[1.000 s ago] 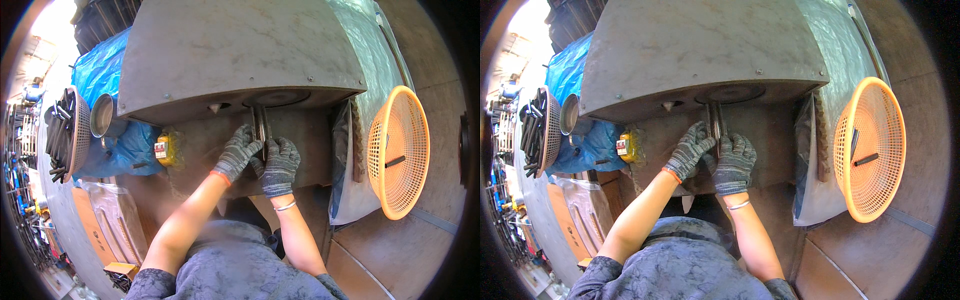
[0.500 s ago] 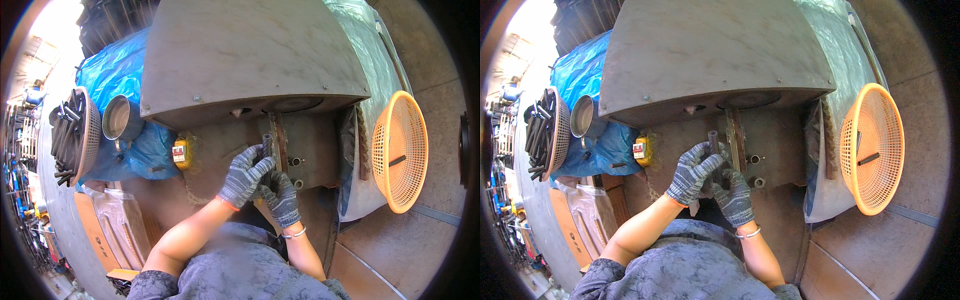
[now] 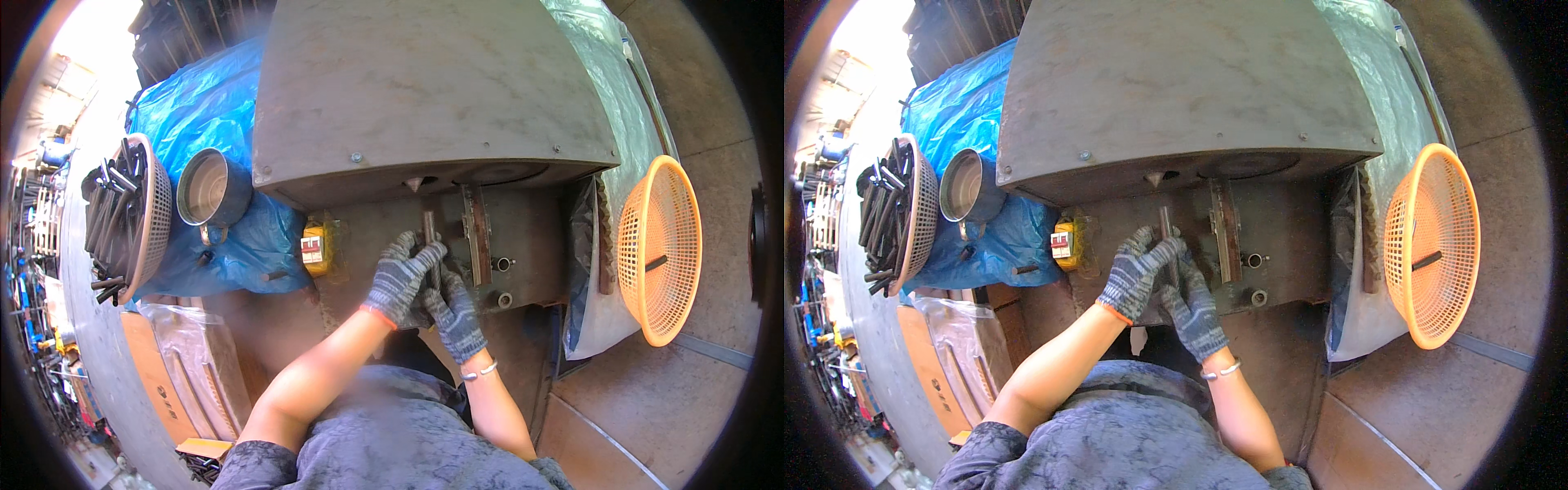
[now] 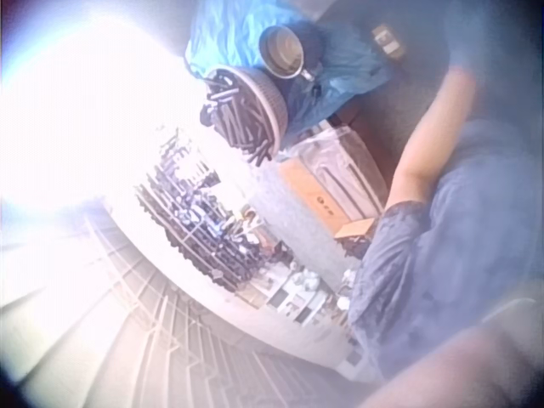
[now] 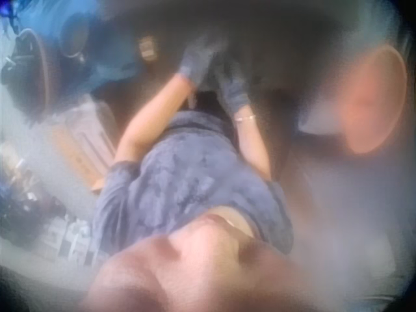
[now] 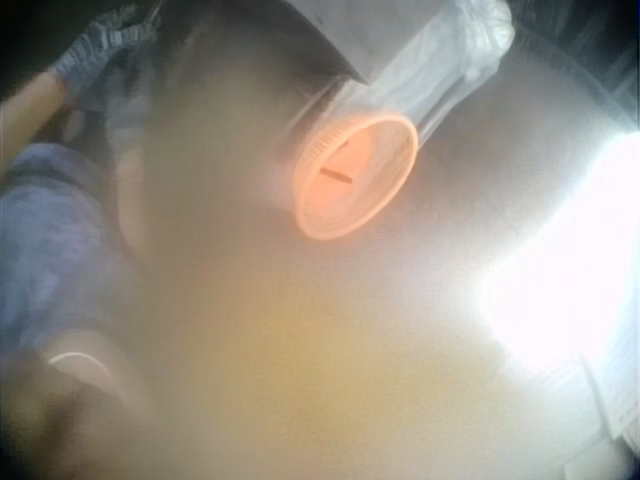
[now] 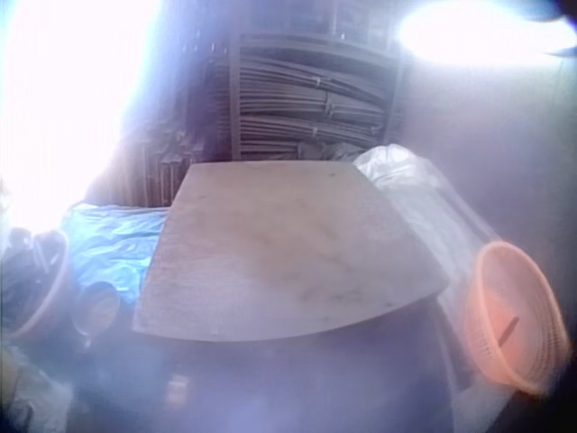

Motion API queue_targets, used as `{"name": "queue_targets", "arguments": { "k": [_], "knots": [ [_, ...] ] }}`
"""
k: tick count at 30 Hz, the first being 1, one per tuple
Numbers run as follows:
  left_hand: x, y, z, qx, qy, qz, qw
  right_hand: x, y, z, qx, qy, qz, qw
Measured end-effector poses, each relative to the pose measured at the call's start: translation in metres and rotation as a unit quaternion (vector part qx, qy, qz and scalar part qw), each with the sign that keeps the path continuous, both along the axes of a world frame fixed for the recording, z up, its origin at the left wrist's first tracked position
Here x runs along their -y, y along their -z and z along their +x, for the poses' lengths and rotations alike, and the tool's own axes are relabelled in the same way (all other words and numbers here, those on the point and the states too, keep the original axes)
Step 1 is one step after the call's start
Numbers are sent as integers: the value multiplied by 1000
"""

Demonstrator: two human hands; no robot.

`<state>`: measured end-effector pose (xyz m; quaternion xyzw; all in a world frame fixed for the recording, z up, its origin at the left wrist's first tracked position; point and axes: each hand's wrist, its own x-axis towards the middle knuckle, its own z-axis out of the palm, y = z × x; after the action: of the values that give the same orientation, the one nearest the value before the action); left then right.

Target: The person uses a polishing machine to smooth the inner and outer surfaces of metal tubes, periodically dipping them into a liquid and wiping them.

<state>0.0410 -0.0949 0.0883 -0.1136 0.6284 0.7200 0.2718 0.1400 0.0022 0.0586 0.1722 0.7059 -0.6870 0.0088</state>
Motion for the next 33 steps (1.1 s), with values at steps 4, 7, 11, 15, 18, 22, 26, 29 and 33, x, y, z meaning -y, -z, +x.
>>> {"name": "queue_targets", "arguments": {
  "k": [4,7,11,15,18,22,26,29,33],
  "knots": [
    [7,8,-21,4,58,7,998,6,16,-18,25,-4,15,1000],
    [5,20,-29,16,52,10,998,9,17,-27,36,9,38,999],
    [4,30,-34,14,38,26,999,10,21,-33,67,18,26,997],
    [1,26,-44,22,31,26,999,13,26,-43,72,31,39,996],
    [1,28,-45,56,9,64,996,16,20,-48,71,18,127,989],
    [2,29,-46,54,-1,69,996,21,8,-50,50,16,174,983],
    [1,25,-48,60,16,66,996,19,7,-50,79,5,181,980],
    [0,24,-48,45,24,51,997,10,-2,-51,52,5,155,986],
    [-15,18,-23,84,4,86,993,-5,-11,-23,-56,28,196,979]
  ]
}}
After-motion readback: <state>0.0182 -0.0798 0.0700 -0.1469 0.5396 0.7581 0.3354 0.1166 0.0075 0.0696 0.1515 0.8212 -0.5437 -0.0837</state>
